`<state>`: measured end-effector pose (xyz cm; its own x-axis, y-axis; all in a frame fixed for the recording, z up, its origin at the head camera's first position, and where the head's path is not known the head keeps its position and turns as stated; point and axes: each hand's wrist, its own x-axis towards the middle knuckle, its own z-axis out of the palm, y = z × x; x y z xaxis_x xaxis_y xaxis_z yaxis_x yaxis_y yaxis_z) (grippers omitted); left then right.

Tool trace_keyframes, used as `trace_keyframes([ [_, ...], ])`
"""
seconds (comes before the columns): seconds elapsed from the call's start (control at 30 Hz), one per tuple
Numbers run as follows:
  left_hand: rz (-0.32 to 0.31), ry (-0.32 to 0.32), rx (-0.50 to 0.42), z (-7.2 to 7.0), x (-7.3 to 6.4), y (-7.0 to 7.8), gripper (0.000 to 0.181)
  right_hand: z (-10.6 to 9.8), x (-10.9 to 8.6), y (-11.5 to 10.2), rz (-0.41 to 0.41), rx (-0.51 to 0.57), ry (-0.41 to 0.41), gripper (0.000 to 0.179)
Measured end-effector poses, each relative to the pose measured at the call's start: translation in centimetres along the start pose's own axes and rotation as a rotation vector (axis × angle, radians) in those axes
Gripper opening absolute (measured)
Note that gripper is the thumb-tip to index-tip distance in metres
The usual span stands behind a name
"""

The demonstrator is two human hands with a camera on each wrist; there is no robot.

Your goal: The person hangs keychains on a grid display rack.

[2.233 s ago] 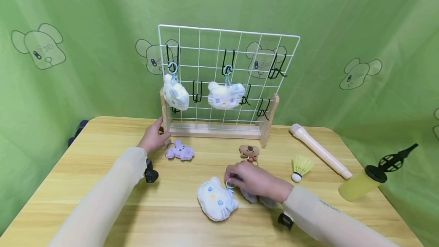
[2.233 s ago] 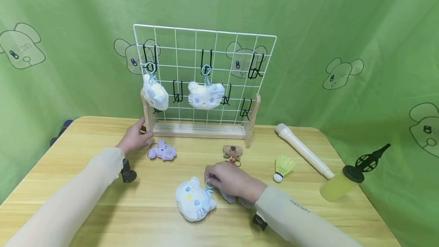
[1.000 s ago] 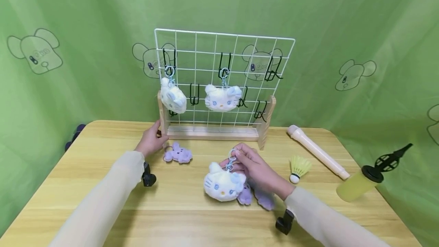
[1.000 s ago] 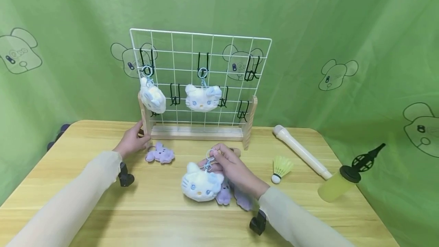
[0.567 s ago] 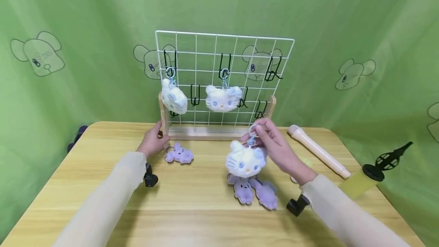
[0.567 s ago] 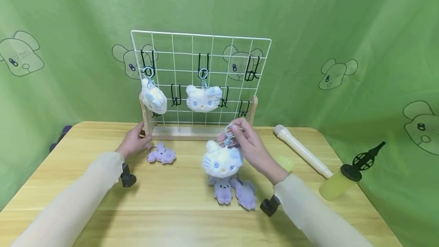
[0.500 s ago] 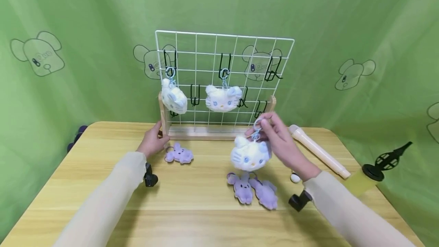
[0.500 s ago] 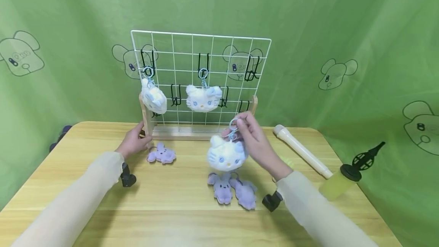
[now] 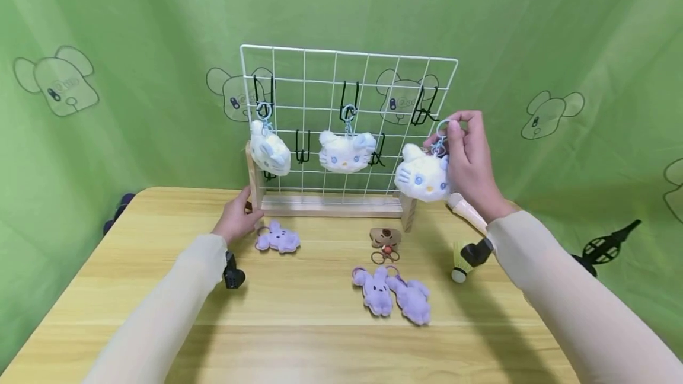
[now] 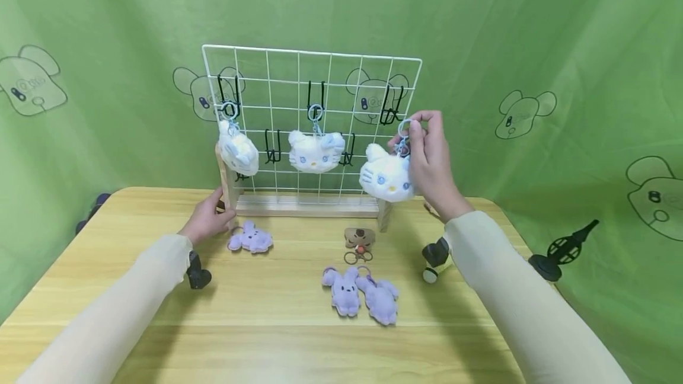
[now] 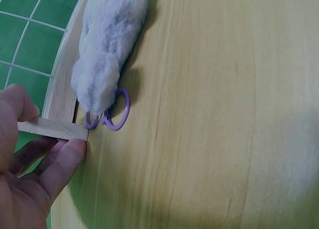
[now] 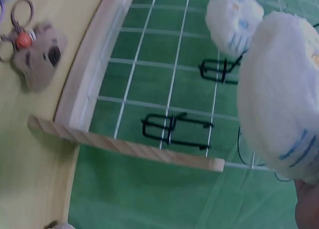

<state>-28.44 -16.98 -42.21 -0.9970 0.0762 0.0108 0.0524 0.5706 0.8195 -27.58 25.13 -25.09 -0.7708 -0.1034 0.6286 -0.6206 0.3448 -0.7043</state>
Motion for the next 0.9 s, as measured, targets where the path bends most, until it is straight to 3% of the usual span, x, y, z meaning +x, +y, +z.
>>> trace_keyframes([
  [0.63, 0.005, -0.003, -0.011, 0.0, 0.2, 0.2, 0.078, 0.8, 4.7, 2.3, 0.116, -0.232, -0.012, 0.024],
  [0.9, -0.001, 0.002, -0.007, -0.2, 0.2, -0.1, 0.078, 1.6, 5.3, 3.2, 0.171, -0.238, 0.048, 0.022],
])
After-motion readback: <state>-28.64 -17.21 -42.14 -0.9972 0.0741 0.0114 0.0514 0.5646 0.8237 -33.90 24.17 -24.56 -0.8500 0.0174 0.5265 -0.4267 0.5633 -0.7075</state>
